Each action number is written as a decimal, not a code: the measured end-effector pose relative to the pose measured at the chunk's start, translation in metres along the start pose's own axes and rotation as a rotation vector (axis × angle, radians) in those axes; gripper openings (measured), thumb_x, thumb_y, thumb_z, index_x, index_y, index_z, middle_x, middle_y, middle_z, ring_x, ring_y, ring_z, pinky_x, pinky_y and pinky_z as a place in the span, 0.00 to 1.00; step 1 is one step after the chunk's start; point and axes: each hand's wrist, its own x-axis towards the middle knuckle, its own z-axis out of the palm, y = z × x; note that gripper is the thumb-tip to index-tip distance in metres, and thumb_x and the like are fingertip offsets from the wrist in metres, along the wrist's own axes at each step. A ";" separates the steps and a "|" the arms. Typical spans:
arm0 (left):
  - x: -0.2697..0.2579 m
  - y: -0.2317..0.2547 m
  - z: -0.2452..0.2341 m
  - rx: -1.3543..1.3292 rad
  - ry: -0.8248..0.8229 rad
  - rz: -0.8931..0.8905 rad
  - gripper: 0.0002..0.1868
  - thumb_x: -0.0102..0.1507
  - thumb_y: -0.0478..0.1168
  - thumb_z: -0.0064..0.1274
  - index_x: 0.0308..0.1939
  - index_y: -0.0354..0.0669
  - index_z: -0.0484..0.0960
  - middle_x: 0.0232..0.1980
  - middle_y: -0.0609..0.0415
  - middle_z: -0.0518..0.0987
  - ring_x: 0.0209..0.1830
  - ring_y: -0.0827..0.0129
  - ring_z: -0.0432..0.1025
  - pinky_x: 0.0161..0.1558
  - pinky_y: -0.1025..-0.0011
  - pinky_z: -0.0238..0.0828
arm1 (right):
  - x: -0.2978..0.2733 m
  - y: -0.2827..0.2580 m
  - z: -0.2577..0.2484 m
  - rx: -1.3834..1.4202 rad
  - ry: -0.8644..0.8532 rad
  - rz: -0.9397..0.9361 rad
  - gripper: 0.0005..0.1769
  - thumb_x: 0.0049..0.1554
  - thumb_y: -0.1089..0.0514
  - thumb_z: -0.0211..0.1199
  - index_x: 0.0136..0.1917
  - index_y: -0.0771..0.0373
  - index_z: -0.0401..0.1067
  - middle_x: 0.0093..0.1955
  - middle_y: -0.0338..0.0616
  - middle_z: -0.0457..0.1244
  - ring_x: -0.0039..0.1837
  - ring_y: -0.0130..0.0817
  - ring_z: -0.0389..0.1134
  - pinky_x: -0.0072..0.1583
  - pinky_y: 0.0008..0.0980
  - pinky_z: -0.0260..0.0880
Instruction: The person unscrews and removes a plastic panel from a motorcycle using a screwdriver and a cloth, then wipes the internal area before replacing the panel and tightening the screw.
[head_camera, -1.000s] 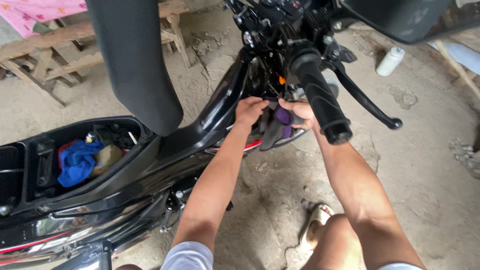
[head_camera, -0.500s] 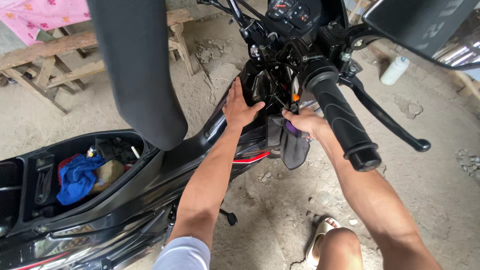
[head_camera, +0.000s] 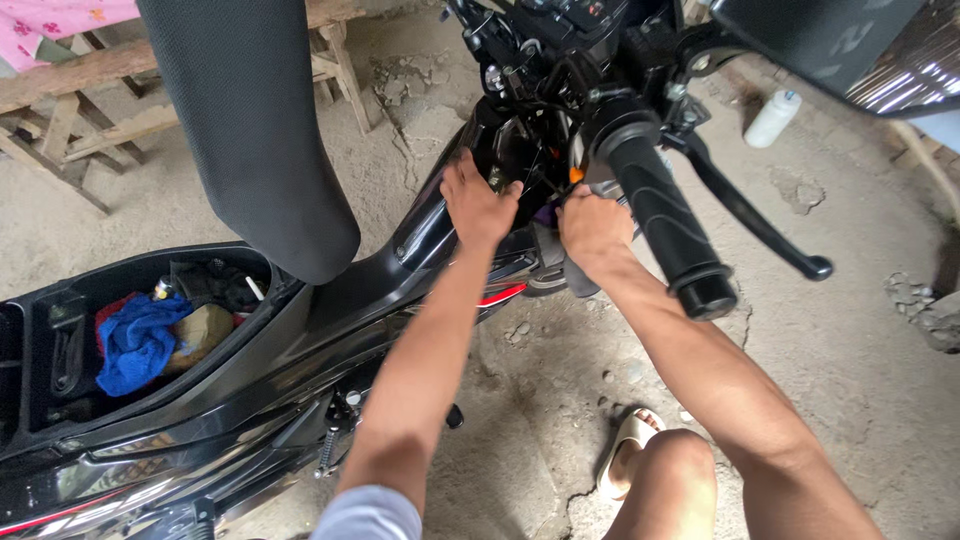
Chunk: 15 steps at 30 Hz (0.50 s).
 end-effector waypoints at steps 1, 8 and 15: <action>-0.016 0.009 0.007 -0.034 0.070 -0.072 0.37 0.58 0.57 0.66 0.64 0.42 0.74 0.69 0.43 0.73 0.72 0.54 0.68 0.74 0.63 0.67 | 0.000 0.006 0.001 -0.036 -0.019 -0.070 0.29 0.67 0.41 0.55 0.63 0.72 0.69 0.53 0.61 0.71 0.56 0.57 0.73 0.58 0.47 0.72; -0.065 0.021 0.071 -1.161 -0.615 -0.579 0.23 0.66 0.55 0.54 0.47 0.37 0.83 0.46 0.46 0.86 0.45 0.63 0.82 0.48 0.67 0.81 | 0.030 0.053 0.030 1.426 -0.062 0.083 0.17 0.59 0.54 0.63 0.56 0.68 0.74 0.47 0.44 0.69 0.50 0.37 0.70 0.49 0.38 0.73; -0.068 0.007 0.114 -1.294 -0.362 -0.568 0.15 0.63 0.44 0.59 0.46 0.36 0.82 0.43 0.52 0.84 0.40 0.68 0.80 0.46 0.69 0.81 | 0.003 0.020 0.019 1.468 0.040 0.276 0.15 0.63 0.50 0.58 0.56 0.63 0.71 0.40 0.44 0.63 0.35 0.36 0.63 0.33 0.40 0.60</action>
